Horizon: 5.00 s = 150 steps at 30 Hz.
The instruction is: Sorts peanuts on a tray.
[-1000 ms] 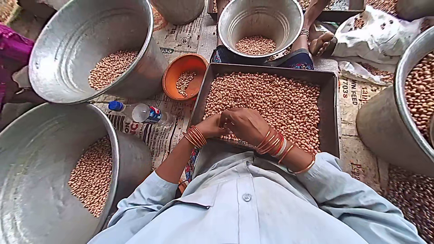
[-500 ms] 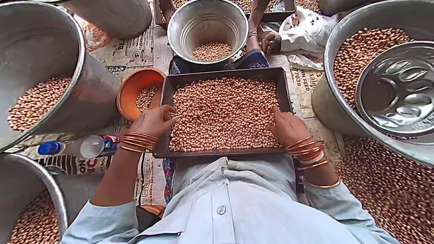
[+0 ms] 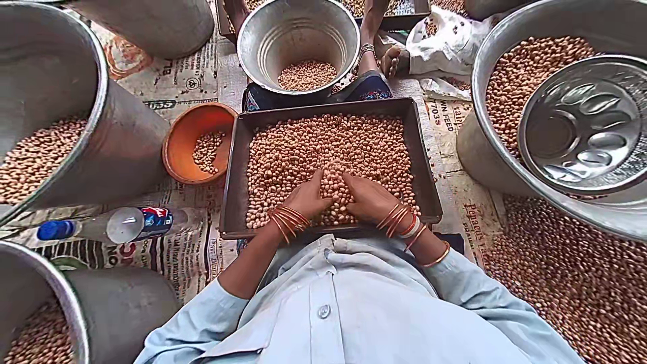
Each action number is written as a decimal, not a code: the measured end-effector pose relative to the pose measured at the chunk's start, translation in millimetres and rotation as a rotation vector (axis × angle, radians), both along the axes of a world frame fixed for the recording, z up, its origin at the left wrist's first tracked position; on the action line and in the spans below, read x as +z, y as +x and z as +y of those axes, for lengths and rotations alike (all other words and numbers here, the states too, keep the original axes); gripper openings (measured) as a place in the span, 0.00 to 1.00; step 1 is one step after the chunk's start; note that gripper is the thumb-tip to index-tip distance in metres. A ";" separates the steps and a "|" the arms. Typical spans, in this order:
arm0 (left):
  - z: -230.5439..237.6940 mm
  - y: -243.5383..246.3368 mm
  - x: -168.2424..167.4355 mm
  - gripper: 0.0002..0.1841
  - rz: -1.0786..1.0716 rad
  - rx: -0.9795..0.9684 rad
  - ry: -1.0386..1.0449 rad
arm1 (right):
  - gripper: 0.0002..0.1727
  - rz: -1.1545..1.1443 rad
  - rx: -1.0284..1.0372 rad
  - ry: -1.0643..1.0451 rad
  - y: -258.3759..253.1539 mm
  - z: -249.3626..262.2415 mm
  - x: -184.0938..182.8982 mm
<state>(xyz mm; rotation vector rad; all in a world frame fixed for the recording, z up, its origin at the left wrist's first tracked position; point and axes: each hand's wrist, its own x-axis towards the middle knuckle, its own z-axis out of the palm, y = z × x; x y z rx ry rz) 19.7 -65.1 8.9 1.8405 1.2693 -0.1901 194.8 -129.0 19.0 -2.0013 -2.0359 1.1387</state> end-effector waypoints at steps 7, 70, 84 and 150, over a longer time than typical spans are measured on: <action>30.3 -22.8 19.1 0.26 -0.685 0.277 -0.028 | 0.12 0.015 -0.089 0.466 64.5 45.4 18.3; 64.3 46.6 -6.7 0.12 -0.060 -0.292 0.569 | 0.08 -0.313 -0.234 0.341 116.1 -12.3 21.7; 46.9 -46.4 4.2 0.08 -0.102 0.053 0.475 | 0.06 -0.530 -0.022 0.401 92.7 -9.6 2.5; 84.7 -111.2 51.1 0.09 0.156 0.252 0.598 | 0.18 -0.114 0.013 0.376 25.1 -10.3 37.5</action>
